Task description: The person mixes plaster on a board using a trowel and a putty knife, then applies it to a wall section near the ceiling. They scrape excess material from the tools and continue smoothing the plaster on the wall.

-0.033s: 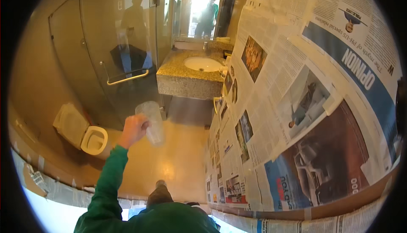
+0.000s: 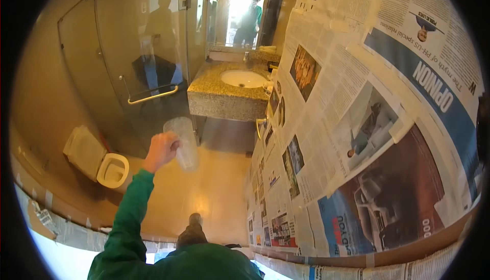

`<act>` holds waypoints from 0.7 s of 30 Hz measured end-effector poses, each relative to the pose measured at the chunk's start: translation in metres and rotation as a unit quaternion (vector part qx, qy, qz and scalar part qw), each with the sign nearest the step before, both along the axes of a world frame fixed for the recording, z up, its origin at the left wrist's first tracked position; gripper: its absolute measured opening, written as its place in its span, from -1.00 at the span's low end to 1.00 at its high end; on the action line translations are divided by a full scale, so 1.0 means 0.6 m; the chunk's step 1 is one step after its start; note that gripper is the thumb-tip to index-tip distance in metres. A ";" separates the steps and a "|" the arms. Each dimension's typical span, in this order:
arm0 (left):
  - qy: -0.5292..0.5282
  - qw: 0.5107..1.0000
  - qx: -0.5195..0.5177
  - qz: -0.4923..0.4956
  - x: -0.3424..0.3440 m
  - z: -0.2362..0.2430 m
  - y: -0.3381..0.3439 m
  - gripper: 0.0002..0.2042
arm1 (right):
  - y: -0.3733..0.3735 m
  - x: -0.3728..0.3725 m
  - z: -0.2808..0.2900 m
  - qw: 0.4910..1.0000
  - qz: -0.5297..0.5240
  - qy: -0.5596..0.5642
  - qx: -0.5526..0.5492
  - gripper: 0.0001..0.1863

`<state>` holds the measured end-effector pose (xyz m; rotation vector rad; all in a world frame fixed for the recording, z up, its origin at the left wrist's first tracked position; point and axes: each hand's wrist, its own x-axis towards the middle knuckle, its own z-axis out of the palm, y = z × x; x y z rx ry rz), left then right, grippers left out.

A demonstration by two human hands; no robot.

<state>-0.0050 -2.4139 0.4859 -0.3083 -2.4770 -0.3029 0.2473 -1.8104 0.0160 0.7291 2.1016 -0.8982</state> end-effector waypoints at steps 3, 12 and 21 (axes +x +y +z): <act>0.037 0.999 0.016 -0.018 -0.149 0.002 -0.033 -0.92 | -0.054 -0.106 0.087 0.998 0.009 0.069 -0.004 -0.64; 0.026 0.997 0.075 0.001 -0.541 0.030 -0.108 -0.86 | -0.257 -0.292 0.170 0.985 0.004 0.164 -0.051 -0.57; -0.004 0.998 0.056 0.025 -0.954 -0.064 -0.271 -0.84 | -0.424 -0.460 0.155 0.977 -0.135 0.163 0.006 -0.49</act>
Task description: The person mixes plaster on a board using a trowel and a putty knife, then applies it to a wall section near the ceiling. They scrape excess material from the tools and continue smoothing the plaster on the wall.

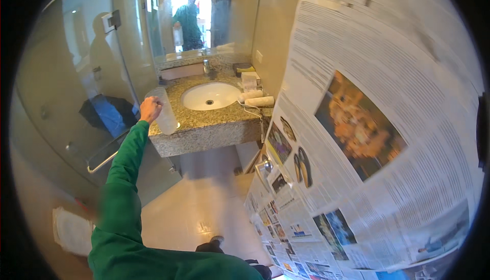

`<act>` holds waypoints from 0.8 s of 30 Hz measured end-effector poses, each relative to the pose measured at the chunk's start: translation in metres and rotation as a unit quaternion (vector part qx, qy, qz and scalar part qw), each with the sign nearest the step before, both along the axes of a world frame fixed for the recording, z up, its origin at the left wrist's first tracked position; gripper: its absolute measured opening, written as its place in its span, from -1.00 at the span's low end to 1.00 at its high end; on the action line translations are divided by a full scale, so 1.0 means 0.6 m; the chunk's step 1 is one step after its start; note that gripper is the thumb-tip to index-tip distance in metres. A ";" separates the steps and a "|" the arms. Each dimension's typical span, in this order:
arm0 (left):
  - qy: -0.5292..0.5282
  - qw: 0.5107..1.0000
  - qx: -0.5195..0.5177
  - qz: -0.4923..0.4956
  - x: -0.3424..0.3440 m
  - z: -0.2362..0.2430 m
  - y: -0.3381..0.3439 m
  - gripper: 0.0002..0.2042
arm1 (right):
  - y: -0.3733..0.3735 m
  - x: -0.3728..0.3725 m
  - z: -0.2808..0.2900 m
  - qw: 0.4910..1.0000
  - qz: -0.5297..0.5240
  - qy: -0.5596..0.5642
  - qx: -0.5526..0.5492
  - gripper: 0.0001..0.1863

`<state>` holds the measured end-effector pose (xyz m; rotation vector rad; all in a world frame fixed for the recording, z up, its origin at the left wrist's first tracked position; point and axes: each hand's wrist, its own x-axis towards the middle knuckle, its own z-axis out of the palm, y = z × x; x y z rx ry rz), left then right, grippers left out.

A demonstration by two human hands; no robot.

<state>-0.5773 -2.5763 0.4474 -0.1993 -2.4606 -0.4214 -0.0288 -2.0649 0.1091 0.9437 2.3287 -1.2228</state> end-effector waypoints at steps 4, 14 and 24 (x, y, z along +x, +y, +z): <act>-0.025 1.000 0.014 -0.002 -0.130 -0.052 -0.035 -0.83 | -0.040 -0.031 0.018 0.993 -0.105 -0.019 0.043 -0.45; -0.120 0.984 0.091 -0.091 -0.336 -0.147 -0.109 -0.69 | -0.104 0.328 0.064 0.866 -0.440 -0.155 0.180 -0.37; -0.039 0.959 0.112 -0.256 -0.115 -0.233 0.202 -0.61 | -0.255 0.452 0.002 0.788 -0.549 -0.210 0.180 -0.26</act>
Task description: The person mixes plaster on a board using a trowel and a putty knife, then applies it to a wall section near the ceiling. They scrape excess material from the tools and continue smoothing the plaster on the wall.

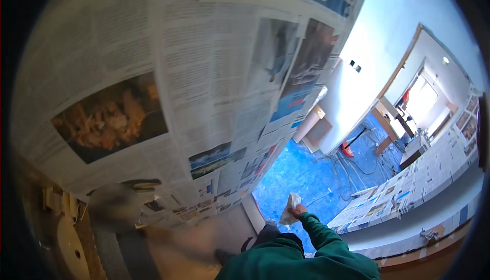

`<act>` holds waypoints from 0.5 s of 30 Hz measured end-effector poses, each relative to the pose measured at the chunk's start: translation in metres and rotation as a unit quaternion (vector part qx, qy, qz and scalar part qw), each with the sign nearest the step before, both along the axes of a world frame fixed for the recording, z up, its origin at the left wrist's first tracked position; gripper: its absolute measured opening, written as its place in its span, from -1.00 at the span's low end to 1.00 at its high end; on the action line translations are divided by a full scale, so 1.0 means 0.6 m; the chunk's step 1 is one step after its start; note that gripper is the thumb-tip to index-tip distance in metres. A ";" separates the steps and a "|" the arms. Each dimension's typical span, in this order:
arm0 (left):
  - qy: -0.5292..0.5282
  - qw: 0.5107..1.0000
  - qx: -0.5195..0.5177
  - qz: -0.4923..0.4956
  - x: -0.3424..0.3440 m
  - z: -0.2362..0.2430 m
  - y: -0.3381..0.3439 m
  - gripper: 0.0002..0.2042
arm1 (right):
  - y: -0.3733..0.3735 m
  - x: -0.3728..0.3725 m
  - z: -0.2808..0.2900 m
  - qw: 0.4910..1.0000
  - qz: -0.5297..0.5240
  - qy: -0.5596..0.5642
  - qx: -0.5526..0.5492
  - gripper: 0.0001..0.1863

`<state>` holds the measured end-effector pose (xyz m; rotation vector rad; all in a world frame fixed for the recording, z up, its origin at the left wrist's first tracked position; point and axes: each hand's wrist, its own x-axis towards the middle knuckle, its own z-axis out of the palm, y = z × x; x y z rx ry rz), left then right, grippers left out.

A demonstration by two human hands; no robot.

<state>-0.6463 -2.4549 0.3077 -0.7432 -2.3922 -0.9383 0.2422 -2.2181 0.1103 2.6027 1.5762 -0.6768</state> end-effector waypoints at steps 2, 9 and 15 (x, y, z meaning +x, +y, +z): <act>-0.014 0.998 0.006 -0.060 0.085 -0.021 0.068 -0.61 | -0.036 0.028 -0.018 0.999 -0.050 0.006 0.020 -0.25; -0.130 0.952 -0.041 -0.273 0.371 -0.088 0.217 -0.61 | -0.050 0.093 0.035 0.994 -0.101 0.026 -0.018 -0.21; -0.268 0.873 -0.163 -0.374 0.599 -0.160 0.284 -0.61 | -0.055 0.206 0.001 0.971 -0.215 0.103 0.004 -0.14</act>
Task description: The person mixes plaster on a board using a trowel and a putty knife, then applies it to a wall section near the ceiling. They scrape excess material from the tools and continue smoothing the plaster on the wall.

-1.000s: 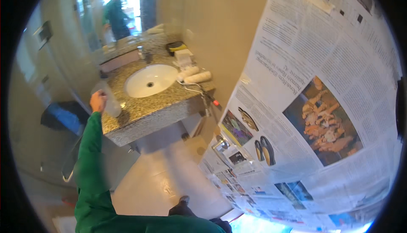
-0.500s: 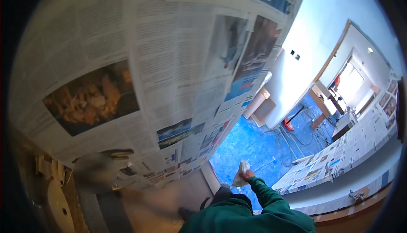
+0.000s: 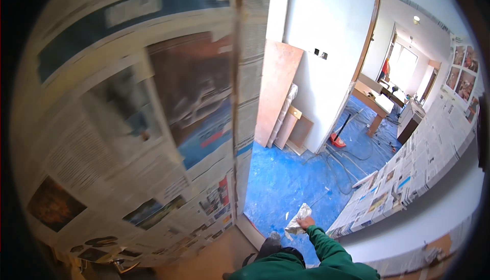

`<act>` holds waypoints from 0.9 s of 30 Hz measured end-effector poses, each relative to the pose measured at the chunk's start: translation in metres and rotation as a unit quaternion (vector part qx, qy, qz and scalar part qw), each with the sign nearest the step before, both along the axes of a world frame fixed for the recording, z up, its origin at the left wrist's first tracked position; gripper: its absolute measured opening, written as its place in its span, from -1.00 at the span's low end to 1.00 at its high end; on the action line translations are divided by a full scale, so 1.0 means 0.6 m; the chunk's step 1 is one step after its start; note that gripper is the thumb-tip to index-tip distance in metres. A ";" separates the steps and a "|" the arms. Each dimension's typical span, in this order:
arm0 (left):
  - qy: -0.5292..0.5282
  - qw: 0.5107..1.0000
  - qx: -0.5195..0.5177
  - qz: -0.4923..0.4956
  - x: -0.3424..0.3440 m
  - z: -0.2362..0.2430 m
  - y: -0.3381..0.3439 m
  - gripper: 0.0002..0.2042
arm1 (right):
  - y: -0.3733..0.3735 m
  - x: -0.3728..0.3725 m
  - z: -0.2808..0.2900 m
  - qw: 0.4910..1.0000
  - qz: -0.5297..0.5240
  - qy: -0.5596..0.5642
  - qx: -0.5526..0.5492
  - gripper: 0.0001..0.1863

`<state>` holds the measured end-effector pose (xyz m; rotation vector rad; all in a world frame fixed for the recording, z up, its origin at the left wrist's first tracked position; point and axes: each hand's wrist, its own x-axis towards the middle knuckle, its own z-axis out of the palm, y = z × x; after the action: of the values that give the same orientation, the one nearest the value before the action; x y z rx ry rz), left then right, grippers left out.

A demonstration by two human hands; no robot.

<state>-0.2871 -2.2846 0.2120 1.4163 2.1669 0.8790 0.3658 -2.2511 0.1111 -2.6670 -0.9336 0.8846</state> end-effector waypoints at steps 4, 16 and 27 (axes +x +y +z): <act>-0.072 0.989 -0.109 -0.071 0.164 -0.062 0.042 -0.60 | 0.052 0.089 -0.021 0.996 -0.037 -0.018 0.076 -0.22; -0.493 0.817 -0.065 -0.291 0.864 0.196 0.371 -0.70 | 0.251 0.072 0.220 0.878 0.344 0.254 0.217 -0.55; -0.276 0.954 -0.034 -0.109 0.944 0.072 0.589 -0.68 | 0.458 0.169 0.411 0.806 0.184 0.502 0.256 -0.56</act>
<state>0.2793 -1.9313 0.2553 1.1703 1.5769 0.9656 0.4673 -1.9765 0.3580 -1.2435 -1.1319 1.5794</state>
